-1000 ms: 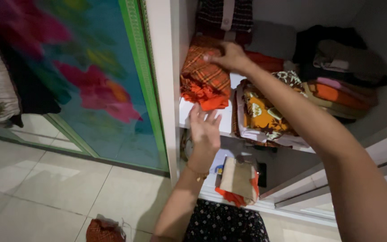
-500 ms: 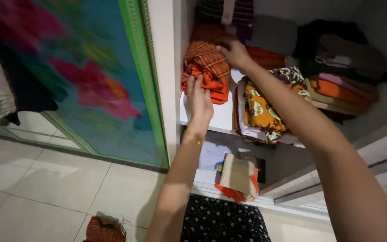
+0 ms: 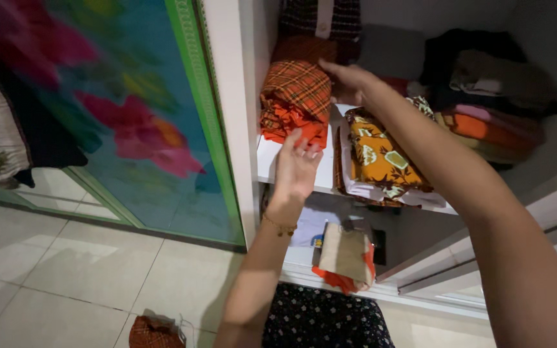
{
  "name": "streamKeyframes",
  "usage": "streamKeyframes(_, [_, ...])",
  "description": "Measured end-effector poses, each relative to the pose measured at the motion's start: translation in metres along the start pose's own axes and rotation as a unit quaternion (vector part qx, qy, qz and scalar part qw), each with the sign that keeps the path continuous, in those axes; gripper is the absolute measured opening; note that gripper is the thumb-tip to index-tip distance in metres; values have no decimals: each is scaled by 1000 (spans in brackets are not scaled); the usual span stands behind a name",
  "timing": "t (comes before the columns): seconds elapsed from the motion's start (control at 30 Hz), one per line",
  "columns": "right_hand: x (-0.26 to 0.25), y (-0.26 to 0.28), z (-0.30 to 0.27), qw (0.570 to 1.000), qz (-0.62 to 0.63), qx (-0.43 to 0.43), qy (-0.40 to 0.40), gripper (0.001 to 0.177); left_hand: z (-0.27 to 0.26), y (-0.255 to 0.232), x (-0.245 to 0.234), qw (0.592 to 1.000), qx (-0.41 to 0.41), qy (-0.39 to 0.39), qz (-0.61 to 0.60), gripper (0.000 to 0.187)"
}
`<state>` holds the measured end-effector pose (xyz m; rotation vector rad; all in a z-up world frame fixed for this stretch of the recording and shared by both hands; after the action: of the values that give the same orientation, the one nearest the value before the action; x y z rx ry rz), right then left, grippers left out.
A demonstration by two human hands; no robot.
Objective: The person folds a plaid orange skirt on a bed and organizes various pieces of folded clothing into a white closet.
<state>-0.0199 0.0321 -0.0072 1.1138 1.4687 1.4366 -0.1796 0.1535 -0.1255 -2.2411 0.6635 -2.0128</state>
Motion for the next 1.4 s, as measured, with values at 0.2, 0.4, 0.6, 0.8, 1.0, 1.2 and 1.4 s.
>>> streamKeyframes(0.2, [25,24,4,995,74,-60,8,33,23,-27,15,988,143,24,45,65])
streamKeyframes(0.4, [2,26,39,970,219,-103,6,19,15,-41,58,957,221,-5,187,77])
streamKeyframes(0.6, [-29,-47,67,990,138,-25,2,16,-19,-44,61,927,289,-48,234,82])
streamKeyframes(0.8, [-20,-17,38,997,-81,-10,1,38,-39,-42,156,406,518,-169,734,53])
streamKeyframes(1.0, [28,81,-2,562,-730,-386,-47,75,-1,-44,152,287,418,-236,829,55])
streamKeyframes(1.2, [24,6,47,737,-627,-183,175,80,-4,-36,127,275,433,-265,816,57])
streamKeyframes(1.4, [25,-23,59,727,-614,-250,177,82,-5,-31,97,262,405,-268,834,77])
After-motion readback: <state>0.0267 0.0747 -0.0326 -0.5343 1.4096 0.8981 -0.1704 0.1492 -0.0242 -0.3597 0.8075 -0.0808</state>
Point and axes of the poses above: each hand's wrist, its own z-axis towards the middle knuckle, its own x-axis out of the palm, y = z × x, the point moved 7 cm from there along z, towards the middle knuckle, and after that the axes turned 13 degrees about -x, right-handed, at the moved point
